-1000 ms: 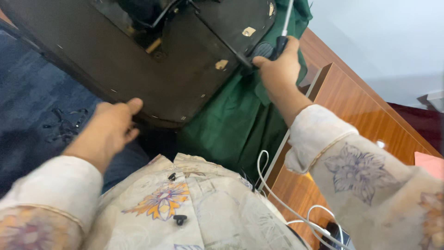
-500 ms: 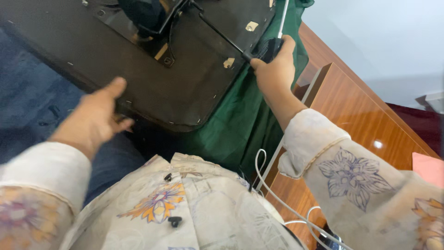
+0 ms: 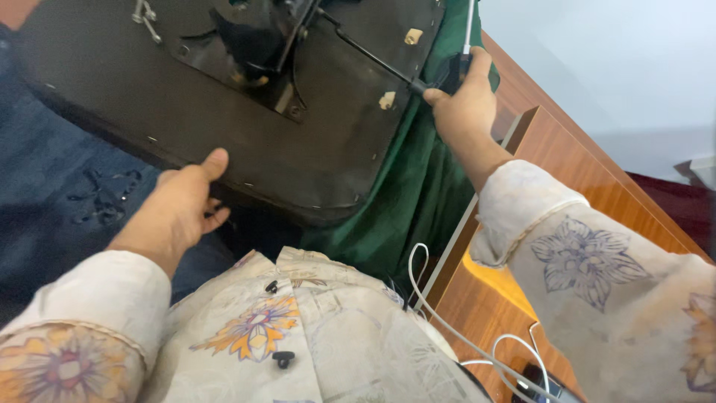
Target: The person uses a screwdriver to remove screws from the underside of an overturned chair. They loosen and remove several screws from the base and central column, placing them on the chair seat. The chair remains upside down throughout the clip.
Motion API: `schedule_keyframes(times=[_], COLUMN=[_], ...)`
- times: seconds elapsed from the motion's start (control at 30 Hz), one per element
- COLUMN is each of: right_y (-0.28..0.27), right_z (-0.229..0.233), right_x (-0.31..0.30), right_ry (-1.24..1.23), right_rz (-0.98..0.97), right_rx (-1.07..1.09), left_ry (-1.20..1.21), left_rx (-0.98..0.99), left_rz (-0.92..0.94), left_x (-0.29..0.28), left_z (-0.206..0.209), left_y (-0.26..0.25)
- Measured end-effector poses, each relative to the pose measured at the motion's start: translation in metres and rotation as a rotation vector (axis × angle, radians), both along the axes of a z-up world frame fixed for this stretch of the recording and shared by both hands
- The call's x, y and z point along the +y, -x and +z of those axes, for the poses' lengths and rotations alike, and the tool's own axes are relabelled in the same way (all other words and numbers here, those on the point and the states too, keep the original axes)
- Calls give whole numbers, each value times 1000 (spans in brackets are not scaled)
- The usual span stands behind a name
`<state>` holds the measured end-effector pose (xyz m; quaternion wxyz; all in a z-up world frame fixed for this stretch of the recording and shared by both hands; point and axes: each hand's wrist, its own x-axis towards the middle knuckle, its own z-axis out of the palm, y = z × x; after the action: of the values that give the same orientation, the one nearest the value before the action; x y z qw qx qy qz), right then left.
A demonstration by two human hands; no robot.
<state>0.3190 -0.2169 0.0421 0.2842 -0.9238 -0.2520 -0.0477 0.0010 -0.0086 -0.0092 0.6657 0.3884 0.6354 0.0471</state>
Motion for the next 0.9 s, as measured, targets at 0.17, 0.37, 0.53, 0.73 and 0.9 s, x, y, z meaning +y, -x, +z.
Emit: schedule_keyframes(times=[0.17,0.37,0.53,0.73,0.9], right_y=[16,54,117,170,165], right_z=[10,-12,-32,-33,-23], right_x=[8,3,2,16,14], right_ry=[-132,-184,-203,-96,-8], right_rz=[-60,-62,93,223,267], right_rx=[259,220,78,218,375], left_ry=[45,-397,-885,-1272,-1768], left_rx=[-80,429,590,409,368], left_rz=[-140,-188,-409,-799,-1053], left_x=[6,13,43,130,198], left_z=[-6,-6,1,-4,-22], left_y=[8,-3,-2,-15,-22])
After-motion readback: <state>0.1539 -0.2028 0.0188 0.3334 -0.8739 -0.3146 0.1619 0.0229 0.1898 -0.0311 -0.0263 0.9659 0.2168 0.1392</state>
